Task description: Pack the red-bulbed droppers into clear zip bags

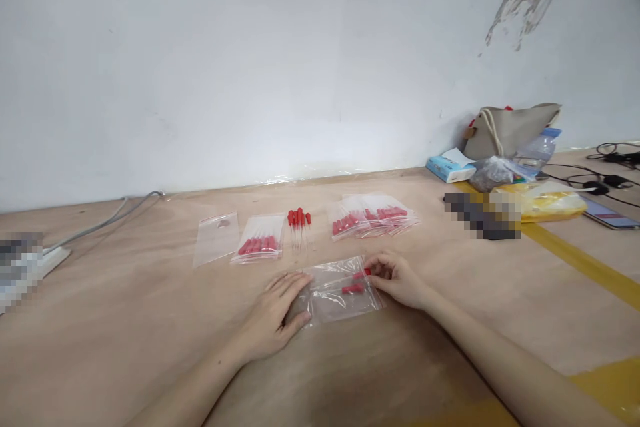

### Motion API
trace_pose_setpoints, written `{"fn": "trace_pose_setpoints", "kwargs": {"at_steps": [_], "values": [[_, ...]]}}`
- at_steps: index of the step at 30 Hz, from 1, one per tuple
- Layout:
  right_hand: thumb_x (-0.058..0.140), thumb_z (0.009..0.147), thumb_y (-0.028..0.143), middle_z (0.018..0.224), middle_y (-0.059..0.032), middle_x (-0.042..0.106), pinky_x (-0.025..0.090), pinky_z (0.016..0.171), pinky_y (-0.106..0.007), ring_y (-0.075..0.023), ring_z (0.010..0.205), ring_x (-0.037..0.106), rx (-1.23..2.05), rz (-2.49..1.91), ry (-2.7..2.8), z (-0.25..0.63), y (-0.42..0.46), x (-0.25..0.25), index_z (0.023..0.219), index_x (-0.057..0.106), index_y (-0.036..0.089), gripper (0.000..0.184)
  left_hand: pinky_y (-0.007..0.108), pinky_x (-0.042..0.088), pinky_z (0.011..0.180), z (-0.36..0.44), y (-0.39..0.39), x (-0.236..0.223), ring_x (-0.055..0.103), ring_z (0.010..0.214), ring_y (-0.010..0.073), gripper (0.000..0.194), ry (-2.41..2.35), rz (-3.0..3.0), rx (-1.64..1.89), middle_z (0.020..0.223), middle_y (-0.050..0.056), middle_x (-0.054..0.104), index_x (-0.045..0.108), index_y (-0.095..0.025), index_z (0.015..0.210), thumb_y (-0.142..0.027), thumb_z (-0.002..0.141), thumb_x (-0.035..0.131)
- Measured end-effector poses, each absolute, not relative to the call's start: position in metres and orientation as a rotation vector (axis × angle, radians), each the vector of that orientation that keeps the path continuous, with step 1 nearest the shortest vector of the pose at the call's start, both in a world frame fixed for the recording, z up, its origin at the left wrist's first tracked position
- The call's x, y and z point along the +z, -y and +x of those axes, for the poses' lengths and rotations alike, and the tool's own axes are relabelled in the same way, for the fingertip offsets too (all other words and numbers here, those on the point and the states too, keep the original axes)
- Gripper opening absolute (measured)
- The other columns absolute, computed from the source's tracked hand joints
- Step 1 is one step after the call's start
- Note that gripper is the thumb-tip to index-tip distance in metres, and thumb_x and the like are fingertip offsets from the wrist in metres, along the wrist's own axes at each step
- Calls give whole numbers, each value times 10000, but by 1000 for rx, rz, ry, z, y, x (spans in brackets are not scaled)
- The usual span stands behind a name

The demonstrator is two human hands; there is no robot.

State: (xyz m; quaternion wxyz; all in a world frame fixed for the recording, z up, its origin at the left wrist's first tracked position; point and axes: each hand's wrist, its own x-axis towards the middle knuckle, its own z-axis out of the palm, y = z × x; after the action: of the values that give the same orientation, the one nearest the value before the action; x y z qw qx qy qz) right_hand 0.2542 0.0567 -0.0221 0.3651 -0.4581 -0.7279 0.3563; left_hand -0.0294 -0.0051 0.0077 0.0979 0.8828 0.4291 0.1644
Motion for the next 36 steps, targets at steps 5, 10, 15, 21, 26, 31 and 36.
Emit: {"fn": "trace_pose_setpoints", "kwargs": {"at_steps": [5, 10, 15, 21, 26, 31, 36], "values": [[563, 733, 247, 826, -37, 571, 437, 625, -251, -129, 699, 540, 785, -1145, 1976, 247, -60, -21, 823, 677, 201, 153, 422, 266, 1032, -29, 4, 8, 366, 1208, 220, 504, -1267, 2607, 497, 1315, 53, 417, 260, -235, 1332, -307, 869, 444], [449, 796, 185, 827, -30, 607, 430, 684, -260, -144, 771, 554, 760, -987, 2195, 244, -57, -11, 829, 674, 218, 230, 434, 271, 1025, -28, 4, 10, 381, 1197, 220, 367, -1241, 2576, 547, 1284, 69, 446, 381, -218, 1208, -287, 856, 458], [474, 768, 226, 713, -28, 611, 421, 551, -242, -131, 603, 535, 658, -1251, 1824, 246, -60, -14, 839, 618, 164, 172, 434, 319, 983, -27, 5, 12, 402, 1174, 227, 150, -1235, 2516, 605, 1241, 79, 481, 449, -207, 968, -279, 839, 469], [491, 736, 164, 719, -10, 628, 422, 612, -218, -109, 630, 555, 510, -1162, 1937, 210, -80, 27, 814, 611, 175, 144, 416, 331, 969, -25, 5, 13, 408, 1167, 222, 101, -1216, 2504, 622, 1230, 80, 484, 445, -206, 910, -272, 838, 470], [570, 683, 192, 786, -41, 649, 429, 665, -206, -123, 727, 587, 640, -1467, 1904, 143, -124, 36, 852, 598, 140, 179, 413, 309, 995, -25, 4, 13, 399, 1174, 214, 191, -1212, 2523, 610, 1234, 78, 481, 458, -207, 1018, -291, 846, 471], [576, 650, 189, 676, -60, 642, 409, 546, -214, -154, 629, 591, 698, -1634, 1900, 107, -153, 21, 746, 608, 132, 116, 422, 268, 1028, -26, 4, 10, 381, 1192, 215, 306, -1228, 2569, 557, 1272, 69, 454, 446, -216, 1147, -300, 853, 467], [606, 631, 198, 687, -80, 651, 412, 562, -208, -182, 687, 615, 720, -1708, 1940, 109, -162, 24, 749, 614, 133, 135, 432, 274, 1026, -26, 4, 10, 387, 1190, 224, 332, -1232, 2576, 548, 1279, 68, 450, 453, -219, 1171, -299, 849, 475]]}}
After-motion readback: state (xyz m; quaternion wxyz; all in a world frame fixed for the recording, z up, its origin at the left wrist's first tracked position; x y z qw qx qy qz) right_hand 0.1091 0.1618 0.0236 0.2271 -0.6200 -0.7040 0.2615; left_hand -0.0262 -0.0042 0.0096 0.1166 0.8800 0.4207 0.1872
